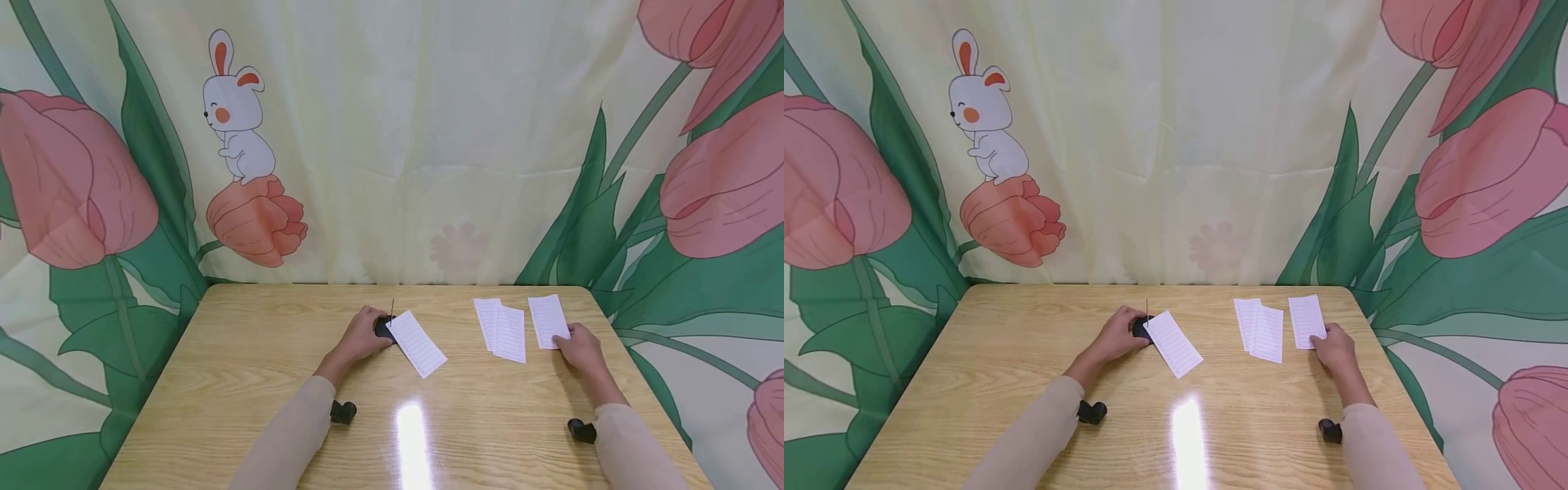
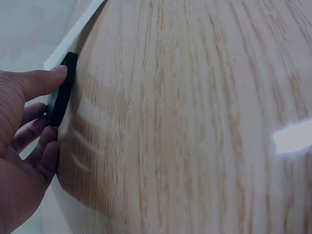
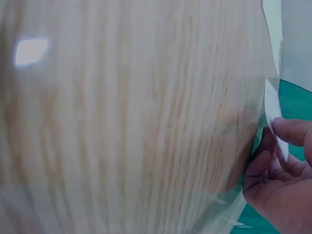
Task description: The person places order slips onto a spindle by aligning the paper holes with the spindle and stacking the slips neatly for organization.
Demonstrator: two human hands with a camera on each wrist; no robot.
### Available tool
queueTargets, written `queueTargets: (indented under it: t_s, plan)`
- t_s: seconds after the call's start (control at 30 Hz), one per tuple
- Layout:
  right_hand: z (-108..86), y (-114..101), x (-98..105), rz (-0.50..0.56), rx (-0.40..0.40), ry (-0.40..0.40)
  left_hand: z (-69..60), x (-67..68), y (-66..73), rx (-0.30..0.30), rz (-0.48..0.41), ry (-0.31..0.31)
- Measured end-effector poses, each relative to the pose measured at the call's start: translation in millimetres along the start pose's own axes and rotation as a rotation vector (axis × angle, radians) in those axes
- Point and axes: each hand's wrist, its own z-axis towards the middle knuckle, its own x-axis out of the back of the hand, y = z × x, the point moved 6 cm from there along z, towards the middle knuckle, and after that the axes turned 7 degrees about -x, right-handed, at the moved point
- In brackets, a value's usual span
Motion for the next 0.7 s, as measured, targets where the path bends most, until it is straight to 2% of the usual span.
queueTargets:
  t_s: [0.3, 0.7]
  plan:
    - [-6.9, 7.5, 6.5, 0.003, 0.001, 0.041, -1.0, -1.0, -0.9, 0.002, -0.005, 0.003]
    - [-22.4, 1.1, 27.5, -0.019, 0.071, 0.104, -0.2, -1.1, -1.3, -0.004, -0.008, 0.002]
